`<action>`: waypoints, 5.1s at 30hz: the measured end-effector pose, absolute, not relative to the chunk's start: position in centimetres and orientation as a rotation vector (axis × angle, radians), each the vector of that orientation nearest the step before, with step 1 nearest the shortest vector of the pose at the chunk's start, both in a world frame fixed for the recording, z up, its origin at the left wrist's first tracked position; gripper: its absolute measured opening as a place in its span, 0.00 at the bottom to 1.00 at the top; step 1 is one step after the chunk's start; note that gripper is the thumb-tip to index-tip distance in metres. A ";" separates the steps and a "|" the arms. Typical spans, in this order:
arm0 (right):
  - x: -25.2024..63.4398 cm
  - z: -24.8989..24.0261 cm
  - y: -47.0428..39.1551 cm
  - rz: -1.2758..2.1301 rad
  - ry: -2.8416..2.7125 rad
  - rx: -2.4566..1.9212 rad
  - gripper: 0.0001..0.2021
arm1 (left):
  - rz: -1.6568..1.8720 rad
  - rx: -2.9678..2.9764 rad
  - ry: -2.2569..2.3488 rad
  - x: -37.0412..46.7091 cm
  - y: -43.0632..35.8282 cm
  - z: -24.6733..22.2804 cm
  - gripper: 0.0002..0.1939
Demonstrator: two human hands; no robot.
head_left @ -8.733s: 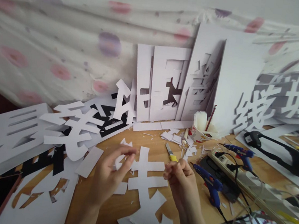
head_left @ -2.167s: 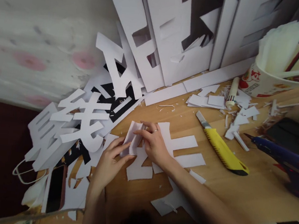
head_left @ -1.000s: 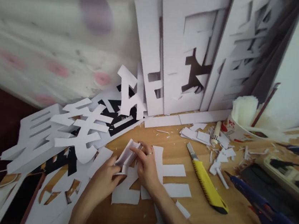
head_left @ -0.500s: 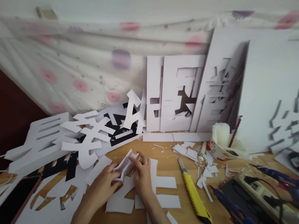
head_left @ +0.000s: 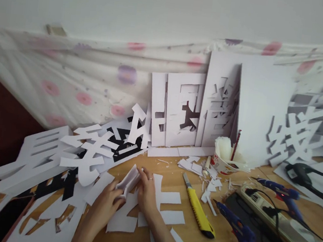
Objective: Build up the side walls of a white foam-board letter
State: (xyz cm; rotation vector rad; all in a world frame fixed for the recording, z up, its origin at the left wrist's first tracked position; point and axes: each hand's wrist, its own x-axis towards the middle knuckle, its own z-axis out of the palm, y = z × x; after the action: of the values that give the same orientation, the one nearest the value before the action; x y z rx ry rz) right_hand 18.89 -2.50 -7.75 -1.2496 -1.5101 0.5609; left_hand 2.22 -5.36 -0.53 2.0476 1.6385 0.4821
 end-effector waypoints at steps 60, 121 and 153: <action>19.0 -7.9 -2.0 0.775 -1.435 -1.459 0.20 | 1.000 1.604 1.574 2.8 -4.6 -0.7 0.13; 20.2 7.0 -10.7 0.368 -1.379 -0.816 0.15 | 1.172 0.392 0.544 11.5 -10.0 9.4 0.27; 22.6 9.3 -11.3 0.288 -1.652 -0.914 0.11 | 1.250 0.306 0.701 11.5 -11.0 9.9 0.18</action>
State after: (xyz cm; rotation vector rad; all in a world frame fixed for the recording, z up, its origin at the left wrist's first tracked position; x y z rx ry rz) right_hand 22.56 -11.25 9.26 -0.9143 -1.6523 0.2884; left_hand 11.46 -10.98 9.89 0.3064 0.7014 1.2503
